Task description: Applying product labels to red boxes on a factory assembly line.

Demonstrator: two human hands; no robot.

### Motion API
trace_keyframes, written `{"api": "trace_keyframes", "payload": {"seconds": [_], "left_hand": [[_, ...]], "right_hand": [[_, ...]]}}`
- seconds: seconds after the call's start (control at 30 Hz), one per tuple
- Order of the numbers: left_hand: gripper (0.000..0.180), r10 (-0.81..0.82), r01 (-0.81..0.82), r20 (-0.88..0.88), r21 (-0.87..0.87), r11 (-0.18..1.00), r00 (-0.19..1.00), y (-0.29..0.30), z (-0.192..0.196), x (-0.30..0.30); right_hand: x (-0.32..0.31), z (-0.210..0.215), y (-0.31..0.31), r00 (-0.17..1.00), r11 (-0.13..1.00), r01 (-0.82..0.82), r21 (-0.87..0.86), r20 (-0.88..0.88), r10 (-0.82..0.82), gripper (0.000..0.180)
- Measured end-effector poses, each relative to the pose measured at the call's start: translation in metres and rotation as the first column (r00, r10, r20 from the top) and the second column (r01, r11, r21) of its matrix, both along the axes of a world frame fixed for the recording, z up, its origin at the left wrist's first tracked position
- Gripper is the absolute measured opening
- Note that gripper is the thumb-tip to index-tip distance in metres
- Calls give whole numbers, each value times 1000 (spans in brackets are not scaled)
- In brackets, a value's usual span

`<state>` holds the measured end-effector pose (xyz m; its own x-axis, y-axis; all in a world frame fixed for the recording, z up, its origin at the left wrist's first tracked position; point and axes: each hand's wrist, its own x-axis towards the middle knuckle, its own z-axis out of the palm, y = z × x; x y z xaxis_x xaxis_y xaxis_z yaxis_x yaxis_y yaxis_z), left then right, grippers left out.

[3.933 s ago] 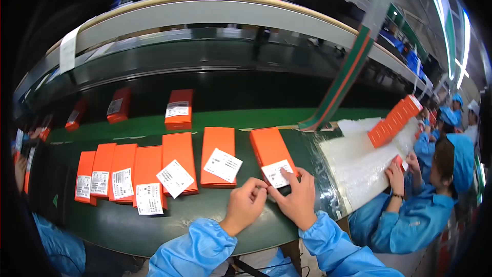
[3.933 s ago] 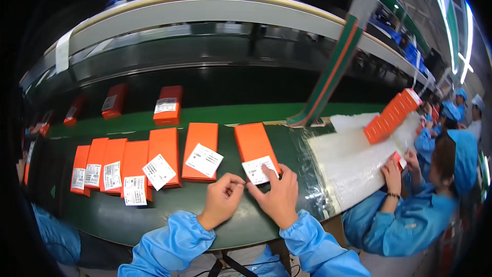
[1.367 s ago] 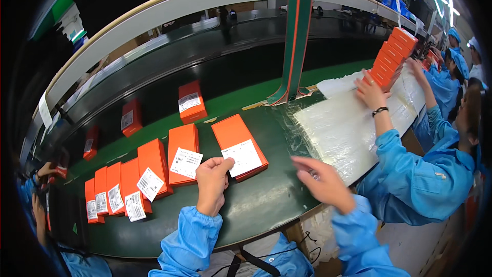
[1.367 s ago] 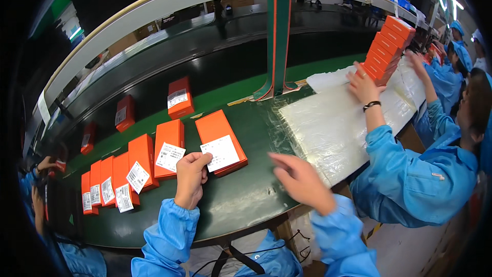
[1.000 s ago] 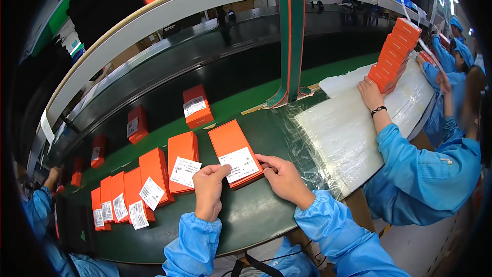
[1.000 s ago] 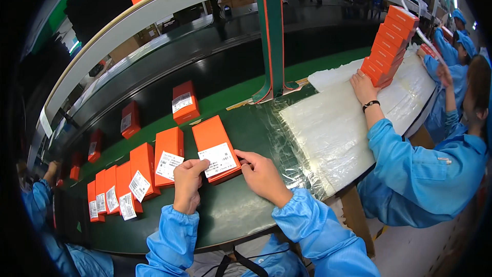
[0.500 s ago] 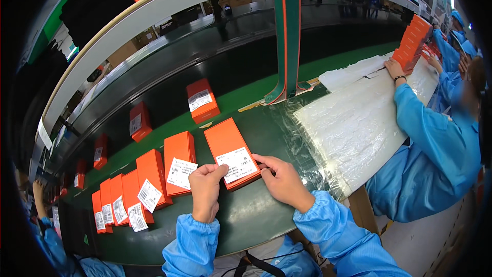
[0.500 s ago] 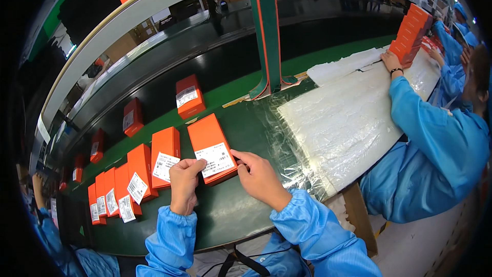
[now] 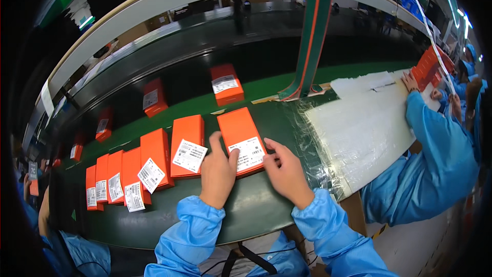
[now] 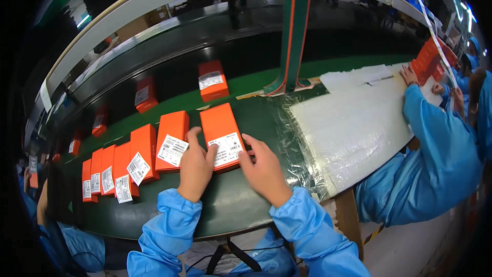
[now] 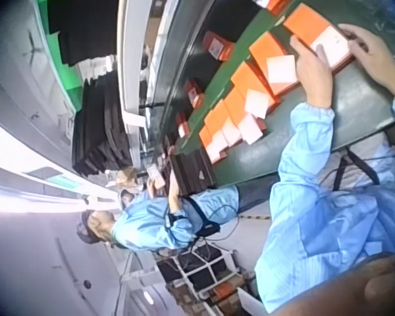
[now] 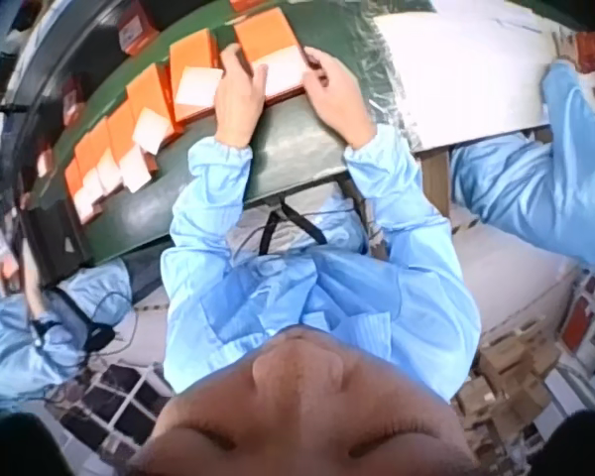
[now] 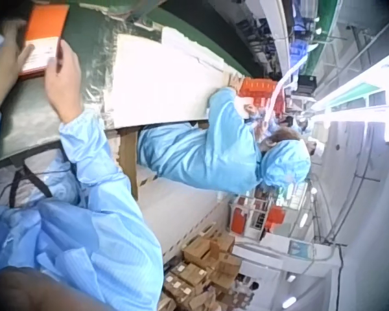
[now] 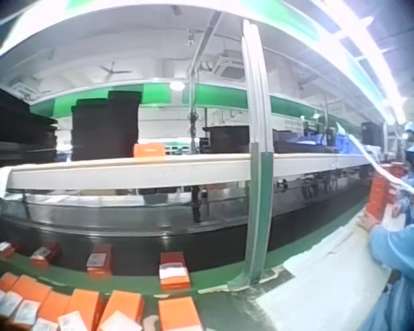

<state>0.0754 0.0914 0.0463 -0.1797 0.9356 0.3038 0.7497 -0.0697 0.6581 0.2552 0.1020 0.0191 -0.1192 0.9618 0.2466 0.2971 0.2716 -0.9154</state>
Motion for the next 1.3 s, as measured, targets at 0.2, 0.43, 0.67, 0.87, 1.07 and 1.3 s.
{"api": "trace_keyframes", "payload": {"seconds": [0.2,0.43,0.67,0.87,1.07,1.3], "left_hand": [[33,17,-71,270,195,978,963,-10,-22,-37],[13,-208,110,242,365,925,948,-54,-19,-46],[10,-446,334,231,400,854,865,-60,-30,-24],[9,-431,302,274,407,862,860,-54,-32,-36],[6,-360,200,436,371,907,825,-42,-29,-43],[5,-351,166,472,389,906,809,-52,-21,-39]], "right_hand": [[-52,14,-8,782,961,58,271,586,-213,84],[40,11,16,759,878,199,436,498,-420,69],[112,1,63,319,662,338,669,580,-750,64],[-72,18,168,705,893,157,422,585,-401,81],[-102,4,195,716,886,328,329,525,-460,66],[-57,-5,-20,750,878,142,457,529,-397,55]]}}
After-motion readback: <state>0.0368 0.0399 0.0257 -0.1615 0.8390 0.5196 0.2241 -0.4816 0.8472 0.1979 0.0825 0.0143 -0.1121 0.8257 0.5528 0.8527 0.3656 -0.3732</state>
